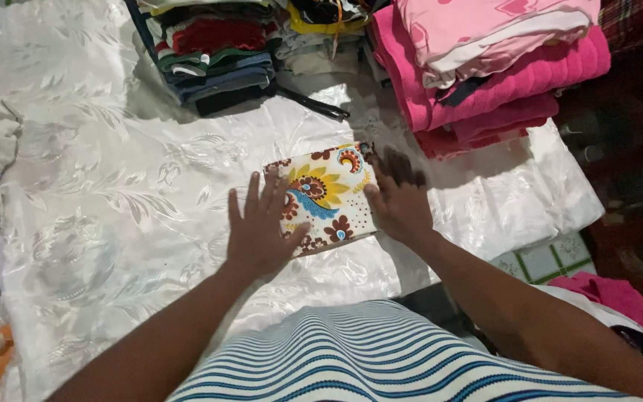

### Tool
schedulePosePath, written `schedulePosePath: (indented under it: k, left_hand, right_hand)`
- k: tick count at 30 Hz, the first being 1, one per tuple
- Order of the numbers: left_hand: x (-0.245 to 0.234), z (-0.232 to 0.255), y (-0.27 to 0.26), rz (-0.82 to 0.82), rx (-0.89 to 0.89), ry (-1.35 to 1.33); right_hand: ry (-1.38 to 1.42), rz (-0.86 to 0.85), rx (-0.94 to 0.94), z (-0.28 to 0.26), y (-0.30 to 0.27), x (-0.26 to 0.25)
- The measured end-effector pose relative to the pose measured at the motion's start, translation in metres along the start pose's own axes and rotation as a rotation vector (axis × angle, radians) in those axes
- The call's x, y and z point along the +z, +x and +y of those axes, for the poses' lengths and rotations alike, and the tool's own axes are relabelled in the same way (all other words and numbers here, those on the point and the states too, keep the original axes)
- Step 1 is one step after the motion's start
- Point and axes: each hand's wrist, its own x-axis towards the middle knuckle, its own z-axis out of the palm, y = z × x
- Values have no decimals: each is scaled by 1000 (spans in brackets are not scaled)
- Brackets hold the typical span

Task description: Folding various garments, including a patterned shirt and a white t-shirt, on a bed.

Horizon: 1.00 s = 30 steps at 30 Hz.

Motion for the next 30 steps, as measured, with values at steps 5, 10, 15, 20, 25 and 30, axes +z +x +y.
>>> schedulePosePath:
  k: [5, 10, 15, 20, 25, 30]
  left_hand:
    - [3, 6, 15, 27, -91, 4]
    - [7, 47, 38, 56, -13, 48]
    - [16, 40, 37, 62, 30, 15]
    - [-8, 15, 15, 2, -83, -37]
    - [-1, 6, 13, 100, -132, -104]
    - [36, 24, 40, 114, -149, 18]
  right_hand:
    - [-55, 446, -304, -7, 17, 25]
    - [112, 465, -422, -57, 26, 31]
    - [-33, 412, -452, -41, 27, 43]
    - [98, -81, -51, -34, -4, -12]
    - [-210, 439, -253, 10, 22, 34]
    - [13, 512, -357, -39, 29, 32]
